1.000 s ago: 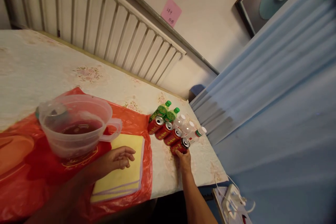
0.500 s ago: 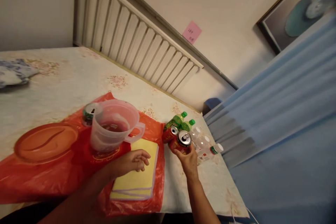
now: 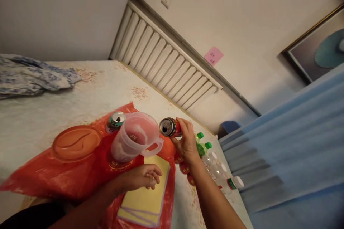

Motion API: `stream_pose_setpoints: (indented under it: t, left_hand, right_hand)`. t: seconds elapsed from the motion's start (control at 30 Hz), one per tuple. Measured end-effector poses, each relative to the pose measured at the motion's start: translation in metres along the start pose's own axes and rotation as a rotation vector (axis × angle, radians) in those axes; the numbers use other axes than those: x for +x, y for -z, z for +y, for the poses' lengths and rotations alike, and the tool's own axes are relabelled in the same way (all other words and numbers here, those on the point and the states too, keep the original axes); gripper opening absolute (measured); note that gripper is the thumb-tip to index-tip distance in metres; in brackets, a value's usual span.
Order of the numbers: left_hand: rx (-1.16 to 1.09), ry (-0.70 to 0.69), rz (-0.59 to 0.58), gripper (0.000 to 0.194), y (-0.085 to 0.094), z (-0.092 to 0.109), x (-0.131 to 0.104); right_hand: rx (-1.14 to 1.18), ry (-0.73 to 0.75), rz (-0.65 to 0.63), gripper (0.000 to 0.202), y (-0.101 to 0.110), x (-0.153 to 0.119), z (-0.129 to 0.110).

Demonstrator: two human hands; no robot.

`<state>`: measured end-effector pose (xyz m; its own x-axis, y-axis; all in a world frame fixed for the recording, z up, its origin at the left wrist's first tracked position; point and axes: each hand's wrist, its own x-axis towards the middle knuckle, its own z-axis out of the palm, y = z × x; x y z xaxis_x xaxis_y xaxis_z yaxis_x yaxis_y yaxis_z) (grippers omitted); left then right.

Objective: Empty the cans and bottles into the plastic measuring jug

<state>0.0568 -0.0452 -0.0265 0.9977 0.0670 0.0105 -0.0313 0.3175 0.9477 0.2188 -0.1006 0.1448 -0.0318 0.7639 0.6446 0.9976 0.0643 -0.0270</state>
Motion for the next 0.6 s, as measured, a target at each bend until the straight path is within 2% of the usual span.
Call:
stream_pose_setpoints:
  t: [0.13, 0.27, 0.6]
  left_hand:
    - [-0.028, -0.013, 0.004, 0.042, 0.001, -0.004, 0.001]
    - [-0.044, -0.005, 0.015, 0.041, -0.001, -0.003, 0.001]
    - [-0.024, -0.035, 0.028, 0.037, -0.004, 0.005, -0.002]
  right_hand:
    - [-0.04, 0.114, -0.049, 0.065, 0.0, 0.014, -0.006]
    - [-0.089, 0.167, -0.067, 0.064, 0.003, 0.024, -0.011]
    - [-0.214, 0.281, -0.036, 0.056, 0.003, 0.035, -0.014]
